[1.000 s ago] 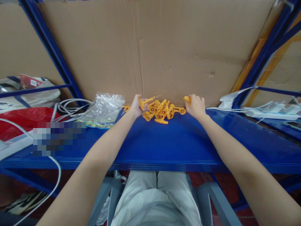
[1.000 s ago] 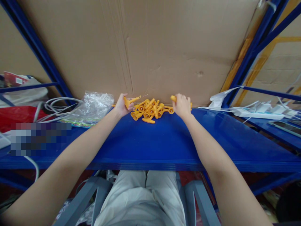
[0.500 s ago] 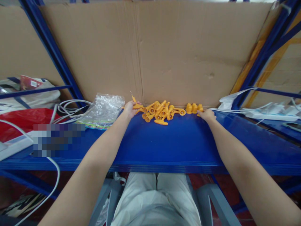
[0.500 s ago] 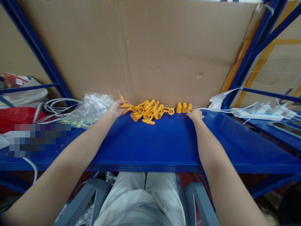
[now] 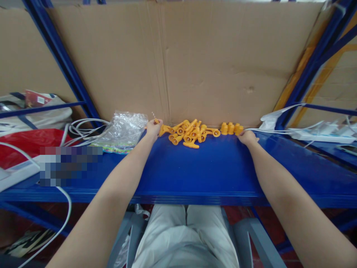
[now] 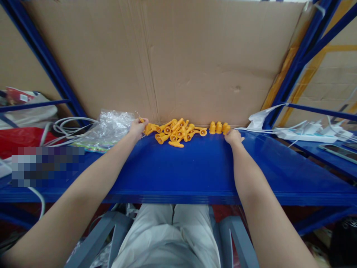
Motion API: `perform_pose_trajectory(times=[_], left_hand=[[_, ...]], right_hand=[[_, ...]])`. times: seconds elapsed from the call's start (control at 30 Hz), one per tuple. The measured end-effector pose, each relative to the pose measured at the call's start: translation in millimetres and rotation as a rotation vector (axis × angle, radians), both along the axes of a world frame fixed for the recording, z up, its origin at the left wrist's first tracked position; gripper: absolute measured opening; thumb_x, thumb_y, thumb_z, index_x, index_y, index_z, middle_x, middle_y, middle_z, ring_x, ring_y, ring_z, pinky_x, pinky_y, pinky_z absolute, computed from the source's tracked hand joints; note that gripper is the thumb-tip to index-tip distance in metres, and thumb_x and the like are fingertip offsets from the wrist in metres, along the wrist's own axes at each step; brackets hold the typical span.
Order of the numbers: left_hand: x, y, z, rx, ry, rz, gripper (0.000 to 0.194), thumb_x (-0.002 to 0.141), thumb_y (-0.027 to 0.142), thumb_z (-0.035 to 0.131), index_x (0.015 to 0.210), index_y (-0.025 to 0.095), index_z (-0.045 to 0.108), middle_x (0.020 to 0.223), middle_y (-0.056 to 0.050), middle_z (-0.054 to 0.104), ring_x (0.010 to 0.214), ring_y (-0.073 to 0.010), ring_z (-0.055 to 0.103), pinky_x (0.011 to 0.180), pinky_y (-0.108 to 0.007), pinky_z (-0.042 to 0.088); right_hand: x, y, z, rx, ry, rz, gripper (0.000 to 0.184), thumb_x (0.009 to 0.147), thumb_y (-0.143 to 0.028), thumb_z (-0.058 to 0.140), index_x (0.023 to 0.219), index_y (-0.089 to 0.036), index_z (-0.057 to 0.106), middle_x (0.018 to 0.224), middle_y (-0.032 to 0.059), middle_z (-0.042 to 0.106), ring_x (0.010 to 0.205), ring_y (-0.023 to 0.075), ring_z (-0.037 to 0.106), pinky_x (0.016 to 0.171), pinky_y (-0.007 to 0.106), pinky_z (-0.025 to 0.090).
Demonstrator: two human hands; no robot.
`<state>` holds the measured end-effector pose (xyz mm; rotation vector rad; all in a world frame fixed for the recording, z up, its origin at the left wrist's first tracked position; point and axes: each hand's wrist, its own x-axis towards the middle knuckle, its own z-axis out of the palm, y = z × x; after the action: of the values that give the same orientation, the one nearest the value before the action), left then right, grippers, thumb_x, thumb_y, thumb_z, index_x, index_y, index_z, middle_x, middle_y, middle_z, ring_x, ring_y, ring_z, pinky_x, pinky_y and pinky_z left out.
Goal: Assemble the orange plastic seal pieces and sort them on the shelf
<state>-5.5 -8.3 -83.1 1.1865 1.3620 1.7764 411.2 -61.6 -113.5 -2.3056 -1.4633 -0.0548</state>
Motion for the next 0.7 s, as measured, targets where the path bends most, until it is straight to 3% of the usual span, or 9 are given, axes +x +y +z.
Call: perform_pose_trajectory(times=[0.1,0.2,0.5,0.7], left_hand=[[-5,1,-1.6,0.072,0.143,0.027,0.016,0.080,0.010,0.067,0.067,0.019,0.064,0.061,0.002,0.060,0.068,-0.0147,0.060,0.065,-0.022,0.046],[-6,2,-3.6,0.073,0.234,0.014,0.019,0.086,0.018,0.063,0.067,0.019,0.066,0.061,-0.002,0.062,0.073,-0.0198,0.065,0.068,-0.026,0.048],[-11,-5,-11.1,0.028,0.714,0.144,0.042,0.093,0.037,0.065,0.060,0.026,0.040,0.090,-0.016,0.070,0.114,-0.0379,0.069,0.097,-0.039,0.050],[-17,1,-13.8,0.007,0.770,0.139,0.047,0.098,0.046,0.054,0.057,0.026,0.046,0.082,-0.018,0.072,0.110,-0.0377,0.071,0.098,-0.040,0.050]], right_hand=[[-5,-3,2.4,-0.063,0.065,-0.036,0.036,0.094,-0.025,0.057,0.124,-0.024,0.076,0.139,0.0163,0.069,0.130,0.0396,0.063,0.107,0.062,0.047],[-12,-7,5.2,-0.084,0.079,-0.022,0.041,0.095,-0.022,0.051,0.129,-0.025,0.075,0.143,0.0153,0.067,0.134,0.0386,0.060,0.111,0.062,0.046],[-15,-7,4.0,-0.129,-0.021,0.013,0.050,0.094,-0.022,0.047,0.137,-0.023,0.071,0.145,0.0166,0.065,0.132,0.0372,0.060,0.109,0.060,0.047],[-20,-11,5.5,-0.181,-0.049,0.043,0.054,0.097,-0.020,0.040,0.145,-0.017,0.065,0.152,0.0209,0.058,0.140,0.0386,0.054,0.114,0.061,0.042]])
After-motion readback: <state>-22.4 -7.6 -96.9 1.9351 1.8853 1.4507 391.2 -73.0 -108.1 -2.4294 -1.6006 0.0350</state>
